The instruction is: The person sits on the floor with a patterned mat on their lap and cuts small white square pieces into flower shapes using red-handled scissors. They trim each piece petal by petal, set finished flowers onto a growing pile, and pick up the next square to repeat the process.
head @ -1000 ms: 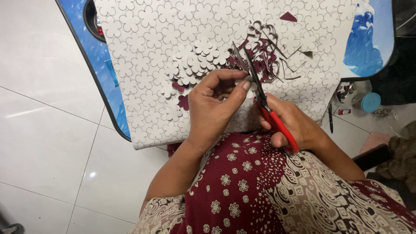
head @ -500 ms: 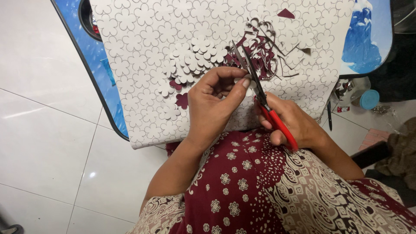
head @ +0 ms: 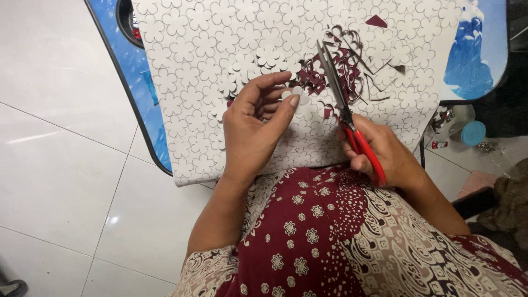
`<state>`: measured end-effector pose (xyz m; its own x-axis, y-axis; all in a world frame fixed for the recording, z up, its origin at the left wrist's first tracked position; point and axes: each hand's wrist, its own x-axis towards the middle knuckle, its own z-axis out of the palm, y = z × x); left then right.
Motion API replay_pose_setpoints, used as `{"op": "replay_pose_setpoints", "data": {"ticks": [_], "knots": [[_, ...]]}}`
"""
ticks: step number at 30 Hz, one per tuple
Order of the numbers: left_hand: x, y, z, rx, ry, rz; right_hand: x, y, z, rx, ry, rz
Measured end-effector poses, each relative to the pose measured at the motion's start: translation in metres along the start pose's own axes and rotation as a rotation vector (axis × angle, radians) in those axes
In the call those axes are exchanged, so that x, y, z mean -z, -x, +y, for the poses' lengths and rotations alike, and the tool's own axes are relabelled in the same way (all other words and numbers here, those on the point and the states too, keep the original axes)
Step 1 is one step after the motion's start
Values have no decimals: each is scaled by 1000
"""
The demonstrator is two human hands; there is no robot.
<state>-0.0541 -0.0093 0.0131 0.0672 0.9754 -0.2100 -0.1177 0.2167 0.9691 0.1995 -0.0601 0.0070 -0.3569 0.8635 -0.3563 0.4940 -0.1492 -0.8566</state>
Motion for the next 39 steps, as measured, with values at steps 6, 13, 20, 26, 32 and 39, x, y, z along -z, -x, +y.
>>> {"op": "replay_pose_setpoints", "data": {"ticks": [6,13,20,26,32,39], "knots": [[16,-4,-8,-43,189,29,7,0,8,-106,177,108],[35,-7,-15,-152,153,163,16,3,-1,-115,228,146],[62,14,-19,-301,-512,437,25,11,-8,-162,554,363],[51,16,-34,-340,-743,347,42,9,18,7,1007,648],[48,10,-42,-467,-918,219,61,10,61,91,1019,751],[56,-14,-44,-374,-1051,351,63,4,76,47,1006,759]]}}
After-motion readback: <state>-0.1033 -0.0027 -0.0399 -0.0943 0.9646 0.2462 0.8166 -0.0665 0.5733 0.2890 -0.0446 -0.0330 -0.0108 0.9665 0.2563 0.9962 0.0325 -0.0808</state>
